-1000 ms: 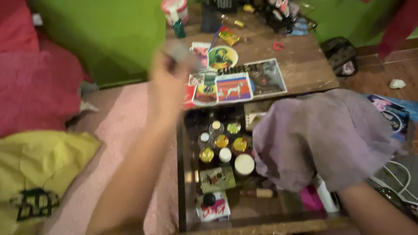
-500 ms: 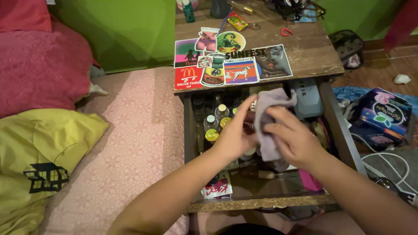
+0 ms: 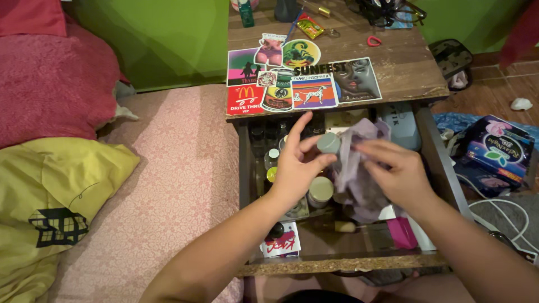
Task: The person wipes various cosmetic items with a cloth, including bottles, a compact, and a small speaker, then places them back into a drawer.
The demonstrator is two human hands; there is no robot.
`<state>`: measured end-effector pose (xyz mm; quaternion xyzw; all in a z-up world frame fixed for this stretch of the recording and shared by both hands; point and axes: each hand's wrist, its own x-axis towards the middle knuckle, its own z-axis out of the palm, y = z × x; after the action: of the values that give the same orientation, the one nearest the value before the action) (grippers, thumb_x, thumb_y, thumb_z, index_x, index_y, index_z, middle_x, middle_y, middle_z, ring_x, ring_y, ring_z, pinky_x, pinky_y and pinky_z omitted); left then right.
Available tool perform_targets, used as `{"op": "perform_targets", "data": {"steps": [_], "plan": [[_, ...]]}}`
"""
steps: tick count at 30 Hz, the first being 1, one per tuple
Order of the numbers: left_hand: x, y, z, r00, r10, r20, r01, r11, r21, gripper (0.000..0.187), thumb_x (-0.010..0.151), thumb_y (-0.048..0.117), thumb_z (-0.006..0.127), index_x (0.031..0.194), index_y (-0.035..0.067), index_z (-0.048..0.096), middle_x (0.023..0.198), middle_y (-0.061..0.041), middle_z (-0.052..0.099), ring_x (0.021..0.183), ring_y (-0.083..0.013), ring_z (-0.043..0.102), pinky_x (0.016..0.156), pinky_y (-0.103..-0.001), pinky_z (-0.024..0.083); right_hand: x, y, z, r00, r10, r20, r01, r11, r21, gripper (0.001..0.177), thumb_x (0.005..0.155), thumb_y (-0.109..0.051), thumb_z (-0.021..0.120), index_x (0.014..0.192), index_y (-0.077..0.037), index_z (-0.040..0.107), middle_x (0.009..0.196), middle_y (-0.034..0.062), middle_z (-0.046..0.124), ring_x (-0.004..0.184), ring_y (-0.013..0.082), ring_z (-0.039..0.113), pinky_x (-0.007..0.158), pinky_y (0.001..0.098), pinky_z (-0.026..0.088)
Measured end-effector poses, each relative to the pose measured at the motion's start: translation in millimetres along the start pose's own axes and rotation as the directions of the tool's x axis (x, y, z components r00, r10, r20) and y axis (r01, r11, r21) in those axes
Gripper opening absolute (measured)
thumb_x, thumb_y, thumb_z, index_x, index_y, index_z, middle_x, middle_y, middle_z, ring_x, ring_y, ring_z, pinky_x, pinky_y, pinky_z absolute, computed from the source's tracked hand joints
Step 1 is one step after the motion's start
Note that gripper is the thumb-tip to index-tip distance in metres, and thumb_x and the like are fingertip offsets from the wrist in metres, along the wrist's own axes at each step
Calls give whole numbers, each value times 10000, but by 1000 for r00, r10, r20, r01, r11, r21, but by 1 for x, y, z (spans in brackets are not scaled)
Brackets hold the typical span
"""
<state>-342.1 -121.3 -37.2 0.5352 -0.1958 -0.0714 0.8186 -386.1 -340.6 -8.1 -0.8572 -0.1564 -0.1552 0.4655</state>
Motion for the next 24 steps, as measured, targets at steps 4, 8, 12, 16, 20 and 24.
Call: {"op": "perform_targets", "data": {"steps": [4,8,12,16,20,24], "plan": [[-1,-9,3,999,-31,9,30,999,35,683,921,-126,637,1553,52,452,1386,-139,643,1105,-158,659,925,-290,560,0,-3,10,983,-176,47,174,984,34,535,819,24,701,1348,0,625,1412,184,629,1332,312,588,1088,381,450],[6,-14,0,972,-189,-143,144,951,-275,541,943,-42,602,1459,94,506,1264,-62,645,1033,-167,680,848,-315,597,1,-11,11,982,-172,74,178,980,-89,416,832,8,727,1239,-76,726,1402,142,666,1288,262,655,1039,350,522],[6,-25,-10,969,-244,-24,222,915,-336,437,996,25,620,1428,24,552,1219,-82,651,1039,-173,672,865,-331,591,3,-18,12,948,-311,64,317,938,-138,381,800,4,754,1177,-52,729,1347,143,675,1272,288,653,1077,394,506],[5,-28,-13,977,-211,12,208,948,-240,409,1006,41,663,1403,-13,578,1222,-92,654,1062,-166,659,890,-331,572,4,-27,8,924,-377,73,383,911,-150,364,772,16,758,1135,0,733,1315,180,669,1237,335,656,1039,402,519],[10,-18,-14,970,-216,-111,174,937,-302,357,955,46,673,1299,12,585,1183,-90,680,1059,-189,696,895,-370,627,2,-25,3,935,-355,-9,350,924,-155,312,814,38,732,1121,-17,734,1285,147,705,1211,306,698,1033,356,545],[8,-11,-14,995,-89,41,90,996,-25,454,901,-40,697,1339,19,593,1235,-93,651,1128,-192,666,956,-329,584,0,-13,7,973,-229,34,231,970,-73,342,812,28,733,1151,-14,745,1300,154,704,1162,271,707,975,336,551]]}}
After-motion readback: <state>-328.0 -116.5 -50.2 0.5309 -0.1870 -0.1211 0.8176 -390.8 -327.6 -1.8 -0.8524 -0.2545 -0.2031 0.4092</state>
